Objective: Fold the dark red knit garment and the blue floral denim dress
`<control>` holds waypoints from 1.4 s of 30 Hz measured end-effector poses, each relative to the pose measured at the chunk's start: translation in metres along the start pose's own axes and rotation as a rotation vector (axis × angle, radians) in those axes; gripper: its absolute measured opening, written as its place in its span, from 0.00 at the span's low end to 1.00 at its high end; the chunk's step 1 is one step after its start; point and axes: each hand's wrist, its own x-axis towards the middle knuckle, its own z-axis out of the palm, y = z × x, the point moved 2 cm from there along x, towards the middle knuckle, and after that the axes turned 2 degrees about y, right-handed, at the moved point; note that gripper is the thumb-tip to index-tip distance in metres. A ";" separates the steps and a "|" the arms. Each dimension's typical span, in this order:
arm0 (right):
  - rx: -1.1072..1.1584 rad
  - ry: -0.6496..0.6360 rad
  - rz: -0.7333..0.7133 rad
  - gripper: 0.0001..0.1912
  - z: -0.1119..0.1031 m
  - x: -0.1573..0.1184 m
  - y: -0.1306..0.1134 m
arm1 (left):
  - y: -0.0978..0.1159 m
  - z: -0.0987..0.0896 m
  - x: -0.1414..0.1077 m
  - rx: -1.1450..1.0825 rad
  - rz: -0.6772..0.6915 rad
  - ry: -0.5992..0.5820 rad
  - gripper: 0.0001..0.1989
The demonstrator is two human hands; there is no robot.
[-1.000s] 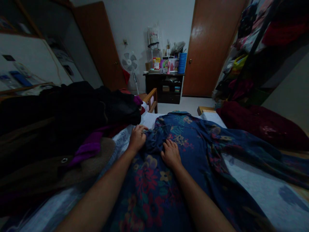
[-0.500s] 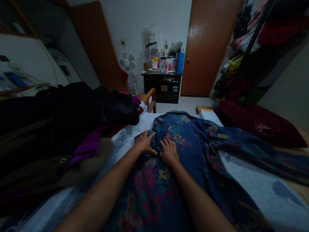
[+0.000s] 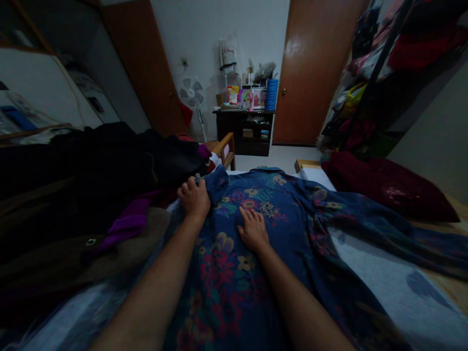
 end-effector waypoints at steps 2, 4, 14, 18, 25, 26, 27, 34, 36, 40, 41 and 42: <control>-0.004 0.004 0.001 0.34 0.001 0.000 0.000 | 0.012 0.008 -0.016 0.053 0.132 -0.056 0.18; -0.009 0.003 0.003 0.33 0.002 0.001 0.001 | 0.026 0.019 -0.033 0.020 0.238 -0.088 0.21; -0.006 0.000 0.003 0.26 0.003 0.001 0.002 | 0.021 0.074 -0.044 -0.115 0.647 -0.481 0.20; -0.001 0.000 0.003 0.25 0.001 0.001 0.002 | -0.013 0.082 -0.023 0.000 0.467 -0.448 0.20; -0.002 0.007 -0.011 0.25 0.000 -0.001 0.002 | -0.029 0.081 -0.011 -0.024 0.397 -0.456 0.20; -0.005 0.007 -0.011 0.25 -0.001 -0.001 0.002 | -0.026 0.077 -0.012 -0.043 0.422 -0.464 0.19; -0.006 0.007 -0.010 0.25 -0.001 -0.001 0.002 | -0.022 0.073 -0.014 -0.067 0.455 -0.473 0.18; -0.005 0.011 -0.014 0.24 -0.001 0.000 0.001 | -0.032 0.036 -0.062 -0.019 0.373 -0.454 0.16; -0.008 0.017 -0.018 0.24 -0.001 -0.001 0.001 | -0.044 0.031 -0.075 0.065 0.251 -0.456 0.16; -0.020 0.017 -0.017 0.24 -0.002 -0.001 0.000 | -0.060 0.032 -0.080 0.020 0.082 -0.563 0.20; -0.023 0.014 -0.016 0.24 -0.002 -0.001 0.000 | -0.063 0.033 -0.078 -0.038 0.046 -0.589 0.21; -0.027 0.011 -0.015 0.24 -0.002 -0.002 0.000 | -0.066 0.033 -0.075 -0.114 0.009 -0.607 0.21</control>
